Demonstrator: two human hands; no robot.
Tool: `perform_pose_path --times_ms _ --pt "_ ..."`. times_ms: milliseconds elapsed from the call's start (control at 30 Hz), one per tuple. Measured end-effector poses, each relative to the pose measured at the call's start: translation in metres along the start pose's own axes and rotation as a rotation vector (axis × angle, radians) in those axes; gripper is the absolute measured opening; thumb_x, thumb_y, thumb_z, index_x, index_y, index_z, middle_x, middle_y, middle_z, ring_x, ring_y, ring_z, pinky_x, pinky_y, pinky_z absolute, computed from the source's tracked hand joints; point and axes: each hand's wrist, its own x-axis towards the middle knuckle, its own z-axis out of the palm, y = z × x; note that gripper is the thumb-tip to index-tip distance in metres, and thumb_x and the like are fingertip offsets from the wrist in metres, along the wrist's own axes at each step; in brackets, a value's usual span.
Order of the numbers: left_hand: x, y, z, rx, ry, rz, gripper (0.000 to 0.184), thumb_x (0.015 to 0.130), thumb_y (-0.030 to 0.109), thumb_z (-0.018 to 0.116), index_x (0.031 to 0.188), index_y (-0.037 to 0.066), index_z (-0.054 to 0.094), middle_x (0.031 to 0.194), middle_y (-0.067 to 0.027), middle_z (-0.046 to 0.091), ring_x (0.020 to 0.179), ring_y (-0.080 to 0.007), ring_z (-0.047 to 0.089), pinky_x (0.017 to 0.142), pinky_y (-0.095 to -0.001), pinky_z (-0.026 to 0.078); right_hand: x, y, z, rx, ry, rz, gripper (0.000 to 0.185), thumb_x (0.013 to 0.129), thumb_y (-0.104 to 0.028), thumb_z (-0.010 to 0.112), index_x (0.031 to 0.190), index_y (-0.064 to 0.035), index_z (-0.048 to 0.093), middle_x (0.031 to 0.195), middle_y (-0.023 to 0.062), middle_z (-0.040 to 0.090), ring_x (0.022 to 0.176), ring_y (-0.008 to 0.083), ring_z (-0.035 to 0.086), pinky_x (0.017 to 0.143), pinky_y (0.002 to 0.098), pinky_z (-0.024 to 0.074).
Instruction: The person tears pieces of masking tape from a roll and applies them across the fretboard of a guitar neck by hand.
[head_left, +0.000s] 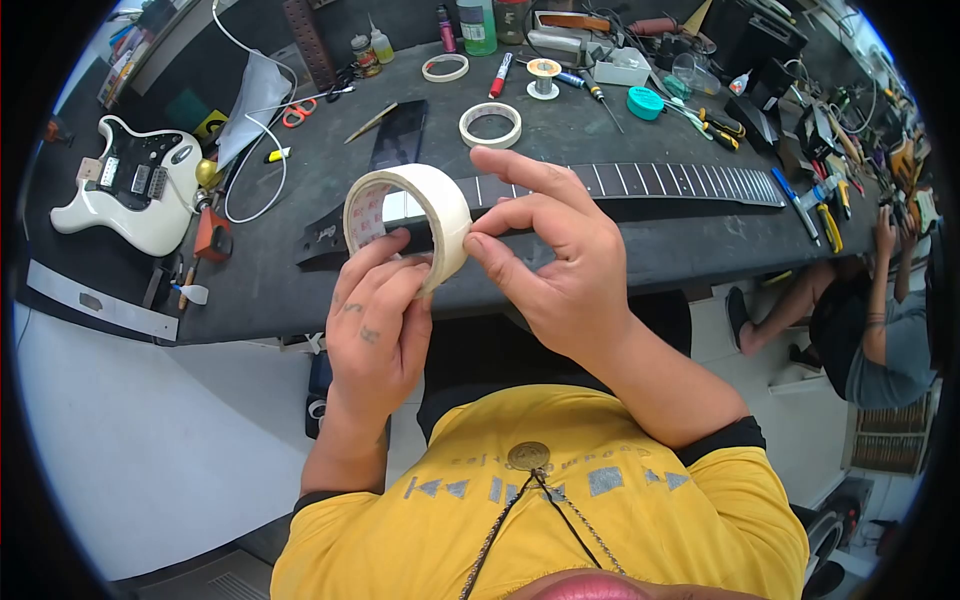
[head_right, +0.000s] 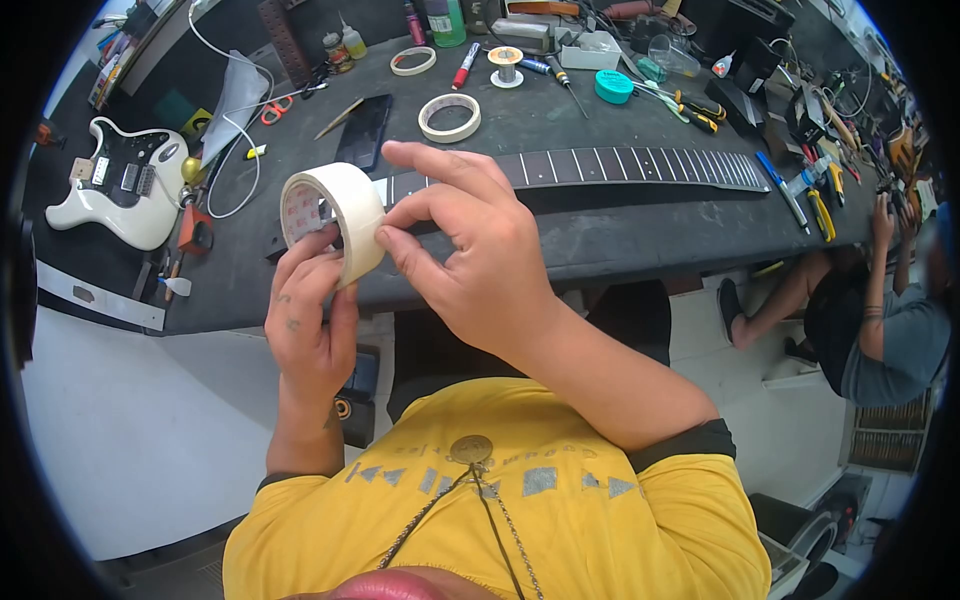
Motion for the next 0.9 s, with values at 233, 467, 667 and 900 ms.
perform_pose_path --times_ms 233,467,667,900 --pt "0.002 -0.003 -0.001 -0.021 -0.025 0.019 0.024 0.102 -0.007 0.076 0.125 0.001 0.074 0.116 -0.0188 0.082 0.126 -0.0466 0.078 0.108 -0.0529 0.061 0.002 0.001 -0.004 0.015 0.000 0.056 0.012 0.092 -0.006 0.090 0.102 -0.0024 0.084 0.154 0.0170 0.077 0.133 0.0337 0.073 0.112 0.0452 0.0577" --pt "0.001 0.000 0.004 -0.080 -0.042 0.012 0.026 0.100 -0.007 0.076 0.125 0.000 0.074 0.116 -0.0187 0.082 0.122 -0.0457 0.079 0.105 -0.0514 0.062 0.004 0.004 -0.002 -0.215 0.031 -0.104 0.008 0.086 -0.003 0.081 0.092 -0.0033 0.075 0.152 0.0162 0.076 0.130 0.0377 0.068 0.110 0.0467 0.0583" --pt "0.006 0.007 0.004 -0.096 -0.014 -0.099 0.025 0.098 -0.006 0.075 0.123 -0.001 0.076 0.115 -0.0192 0.082 0.113 -0.0419 0.080 0.101 -0.0479 0.062 0.004 0.009 -0.005 -0.146 0.037 -0.112 0.014 0.083 -0.007 0.081 0.094 -0.0047 0.073 0.151 0.0168 0.071 0.132 0.0427 0.064 0.112 0.0513 0.0541" --pt "0.007 0.005 0.006 -0.074 -0.040 -0.089 0.025 0.098 -0.005 0.076 0.122 -0.001 0.077 0.116 -0.0200 0.082 0.112 -0.0405 0.080 0.101 -0.0464 0.062 0.011 0.002 -0.008 -0.143 0.007 -0.078 0.015 0.086 -0.008 0.084 0.098 -0.0036 0.077 0.151 0.0165 0.071 0.133 0.0422 0.064 0.112 0.0503 0.0538"
